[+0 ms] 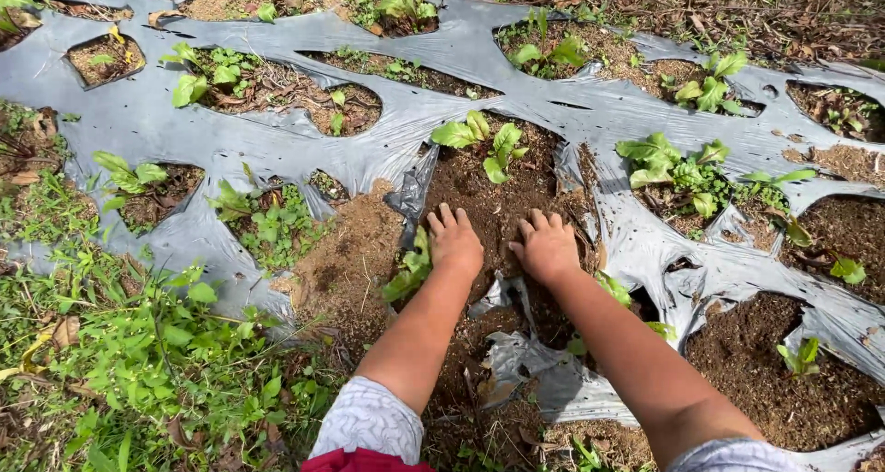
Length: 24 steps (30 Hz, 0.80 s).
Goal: The person kneels in a garden and removes weeds by hand from around small plants growing through holes in a black plastic mulch sheet. They pull the unwanted vegetation from the soil and discard it to the side.
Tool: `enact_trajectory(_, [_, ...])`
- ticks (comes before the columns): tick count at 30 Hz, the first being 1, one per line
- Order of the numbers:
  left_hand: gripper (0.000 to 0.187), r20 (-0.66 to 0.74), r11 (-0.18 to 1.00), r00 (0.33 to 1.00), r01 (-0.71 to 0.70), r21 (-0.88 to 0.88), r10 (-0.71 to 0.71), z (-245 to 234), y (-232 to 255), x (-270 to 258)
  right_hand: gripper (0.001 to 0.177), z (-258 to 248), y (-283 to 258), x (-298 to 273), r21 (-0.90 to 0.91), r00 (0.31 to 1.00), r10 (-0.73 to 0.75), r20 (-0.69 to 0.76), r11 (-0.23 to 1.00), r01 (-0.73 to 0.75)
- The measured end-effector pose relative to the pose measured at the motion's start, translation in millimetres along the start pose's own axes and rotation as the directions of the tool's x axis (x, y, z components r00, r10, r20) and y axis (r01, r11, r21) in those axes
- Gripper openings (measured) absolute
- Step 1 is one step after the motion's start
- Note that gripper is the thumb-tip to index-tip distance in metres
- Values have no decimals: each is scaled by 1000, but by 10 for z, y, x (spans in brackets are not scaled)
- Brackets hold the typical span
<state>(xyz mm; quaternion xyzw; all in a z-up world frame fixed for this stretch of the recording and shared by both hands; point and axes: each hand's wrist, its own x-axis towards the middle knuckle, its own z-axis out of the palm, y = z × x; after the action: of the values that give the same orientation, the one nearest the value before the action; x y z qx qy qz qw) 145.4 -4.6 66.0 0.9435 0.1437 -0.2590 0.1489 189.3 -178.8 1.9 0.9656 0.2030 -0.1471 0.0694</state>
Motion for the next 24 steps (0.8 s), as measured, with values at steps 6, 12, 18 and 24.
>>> enact_trajectory(6, [94, -37, 991, 990, -134, 18, 134, 353, -325, 966, 51, 446, 80, 789, -2, 1000, 5, -7, 1000, -5])
enact_trajectory(12, [77, -89, 989, 987, -141, -53, 136, 749, -477, 1794, 60, 156, 218, 1249, -48, 994, 90, -66, 995, -93])
enact_trajectory(18, [68, -62, 993, 991, -117, 25, 118, 730, -393, 1967, 82, 161, 563, 1880, 490, 980, 160, -121, 868, -81])
enact_trajectory(24, [60, -27, 994, 995, -95, 61, 97, 769, -378, 2181, 95, 622, 820, 2496, 372, 959, 5, -284, 922, 106])
